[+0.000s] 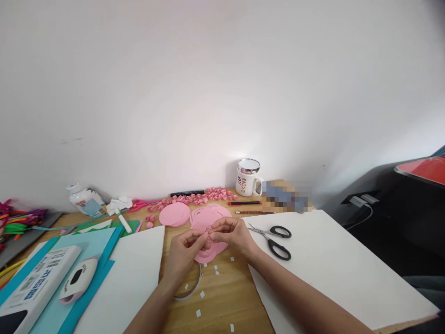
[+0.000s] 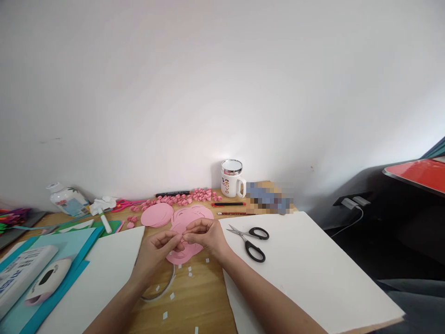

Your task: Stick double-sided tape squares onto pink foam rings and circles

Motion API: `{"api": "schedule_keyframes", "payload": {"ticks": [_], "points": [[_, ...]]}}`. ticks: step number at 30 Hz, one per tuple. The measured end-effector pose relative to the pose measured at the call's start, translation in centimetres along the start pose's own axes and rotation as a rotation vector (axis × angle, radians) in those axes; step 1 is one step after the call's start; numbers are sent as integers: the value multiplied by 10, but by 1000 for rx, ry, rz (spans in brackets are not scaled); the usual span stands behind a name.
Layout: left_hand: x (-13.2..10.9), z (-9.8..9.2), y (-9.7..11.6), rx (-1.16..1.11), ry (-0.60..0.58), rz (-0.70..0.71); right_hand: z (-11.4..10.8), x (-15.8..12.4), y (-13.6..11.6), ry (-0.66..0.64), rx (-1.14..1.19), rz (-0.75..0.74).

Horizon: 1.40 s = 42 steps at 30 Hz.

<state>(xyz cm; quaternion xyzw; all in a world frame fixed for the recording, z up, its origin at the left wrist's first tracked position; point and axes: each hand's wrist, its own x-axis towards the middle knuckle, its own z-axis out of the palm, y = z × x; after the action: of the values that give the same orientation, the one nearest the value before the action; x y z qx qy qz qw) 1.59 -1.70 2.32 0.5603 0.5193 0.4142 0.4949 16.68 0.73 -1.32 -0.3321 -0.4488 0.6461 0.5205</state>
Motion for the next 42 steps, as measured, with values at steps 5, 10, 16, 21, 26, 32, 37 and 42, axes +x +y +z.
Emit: {"api": "schedule_keyframes", "payload": {"ticks": [5,10,16,21,26,32,37,42], "points": [[0,-1,-1,-7,-46,11,1,-1,-1,-19,-21,-34],[1,-1,0,-14,-27,4,0,-1,-3,-26,-69,12],[2,-1,1,-40,-10,-11,-3,-1,-1,-44,7,80],[4,-3,-3,-39,-8,-18,-2,-2,-4,-55,24,117],[4,-4,-5,-44,-8,-23,-3,-2,-4,-73,34,102],[5,-3,-5,-39,4,-36,-6,0,-2,-47,102,100],[5,-4,-6,-26,6,-34,-4,1,-3,-3,78,87],[3,-2,-4,-37,-29,-21,-3,0,-3,11,-1,55]]}}
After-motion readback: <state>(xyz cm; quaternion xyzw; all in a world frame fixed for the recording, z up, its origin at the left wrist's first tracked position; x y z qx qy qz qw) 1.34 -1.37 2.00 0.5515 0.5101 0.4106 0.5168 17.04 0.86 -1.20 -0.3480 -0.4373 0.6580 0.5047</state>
